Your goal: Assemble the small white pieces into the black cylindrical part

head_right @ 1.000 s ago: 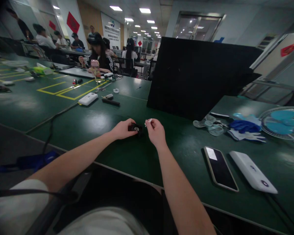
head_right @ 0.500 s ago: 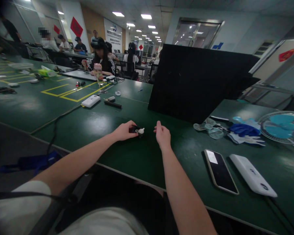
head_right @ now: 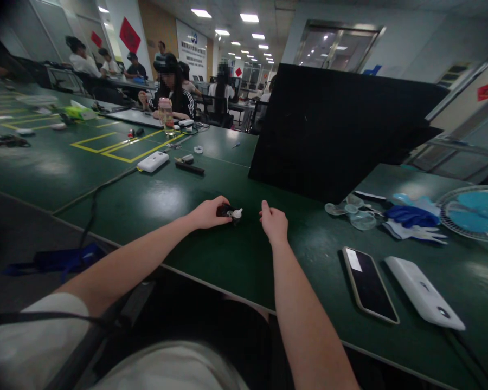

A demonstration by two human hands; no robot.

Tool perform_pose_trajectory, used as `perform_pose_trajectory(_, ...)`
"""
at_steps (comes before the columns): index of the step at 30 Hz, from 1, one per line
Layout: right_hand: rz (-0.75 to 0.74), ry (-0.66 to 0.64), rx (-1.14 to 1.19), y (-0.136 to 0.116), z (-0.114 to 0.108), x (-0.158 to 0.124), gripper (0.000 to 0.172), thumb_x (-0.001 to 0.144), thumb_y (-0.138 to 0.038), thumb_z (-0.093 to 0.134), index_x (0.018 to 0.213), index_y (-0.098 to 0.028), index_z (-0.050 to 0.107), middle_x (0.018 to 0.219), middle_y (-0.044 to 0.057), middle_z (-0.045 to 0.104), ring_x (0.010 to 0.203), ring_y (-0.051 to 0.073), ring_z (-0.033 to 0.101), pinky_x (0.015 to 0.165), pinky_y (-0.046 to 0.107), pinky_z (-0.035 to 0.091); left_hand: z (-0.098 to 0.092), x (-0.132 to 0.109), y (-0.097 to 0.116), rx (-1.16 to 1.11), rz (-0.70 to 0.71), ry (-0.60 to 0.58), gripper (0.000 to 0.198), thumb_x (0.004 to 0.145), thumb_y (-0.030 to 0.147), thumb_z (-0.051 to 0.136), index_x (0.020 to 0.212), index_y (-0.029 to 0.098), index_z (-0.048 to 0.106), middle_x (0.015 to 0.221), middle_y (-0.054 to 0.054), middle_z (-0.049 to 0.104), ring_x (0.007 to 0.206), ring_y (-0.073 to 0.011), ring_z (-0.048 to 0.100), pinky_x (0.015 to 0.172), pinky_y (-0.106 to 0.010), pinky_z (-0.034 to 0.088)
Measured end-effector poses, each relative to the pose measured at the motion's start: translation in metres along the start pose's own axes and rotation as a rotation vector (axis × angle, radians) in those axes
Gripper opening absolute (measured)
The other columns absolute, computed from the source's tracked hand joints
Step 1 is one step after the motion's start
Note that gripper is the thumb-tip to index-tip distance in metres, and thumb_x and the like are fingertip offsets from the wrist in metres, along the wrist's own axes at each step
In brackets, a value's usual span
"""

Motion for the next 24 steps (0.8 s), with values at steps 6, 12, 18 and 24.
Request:
perform_pose_trajectory(6, 0.011, 0.010, 0.028, 0.0009, 0.0000, 0.0001, 0.059, 0.091, -0.071, 0.042, 0.089, -0.021, 0.073, 0.090, 0.012, 0.075, 0.084, 0.027, 0.069, 0.065, 0.035, 0.050, -0.0048, 0.0017, 0.0018, 0.064, 0.034, 0.055, 0.051, 0.078, 0.046, 0.073, 0.119, 0.020, 0.058, 0.114, -0.009, 0.068, 0.097, -0.0237, 0.066, 0.083, -0.038, 0.053)
perform_pose_trajectory(12, -0.002, -0.010, 0.024, 0.0017, 0.0014, 0.0017, 0.058, 0.091, -0.072, 0.043, 0.088, -0.021, 0.072, 0.090, 0.013, 0.075, 0.084, 0.028, 0.069, 0.066, 0.037, 0.051, -0.0039, 0.0009, 0.0004, 0.039, 0.010, 0.017, 0.051, 0.079, 0.046, 0.072, 0.122, 0.021, 0.057, 0.112, -0.008, 0.069, 0.097, -0.0238, 0.067, 0.083, -0.037, 0.053)
perform_pose_trajectory(18, -0.024, -0.023, 0.040, 0.0005, 0.0016, -0.0005, 0.056, 0.091, -0.071, 0.044, 0.087, -0.023, 0.071, 0.089, 0.012, 0.074, 0.084, 0.028, 0.069, 0.067, 0.037, 0.051, -0.0034, -0.0002, -0.0015, 0.040, -0.001, 0.022, 0.050, 0.080, 0.046, 0.071, 0.122, 0.023, 0.055, 0.111, -0.008, 0.071, 0.098, -0.0247, 0.069, 0.085, -0.038, 0.054)
perform_pose_trajectory(24, -0.016, -0.022, 0.018, -0.0005, 0.0016, -0.0029, 0.056, 0.092, -0.070, 0.042, 0.088, -0.022, 0.071, 0.090, 0.011, 0.074, 0.084, 0.026, 0.068, 0.067, 0.035, 0.051, -0.0017, 0.0003, -0.0049, 0.051, 0.013, 0.035, 0.051, 0.080, 0.049, 0.071, 0.122, 0.024, 0.055, 0.110, -0.007, 0.071, 0.097, -0.0241, 0.069, 0.083, -0.037, 0.054)
Point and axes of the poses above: each hand's wrist, its own x-axis towards the middle knuckle, its own z-axis out of the palm, y = z × x, the point moved 7 cm from there along x, towards the middle knuckle
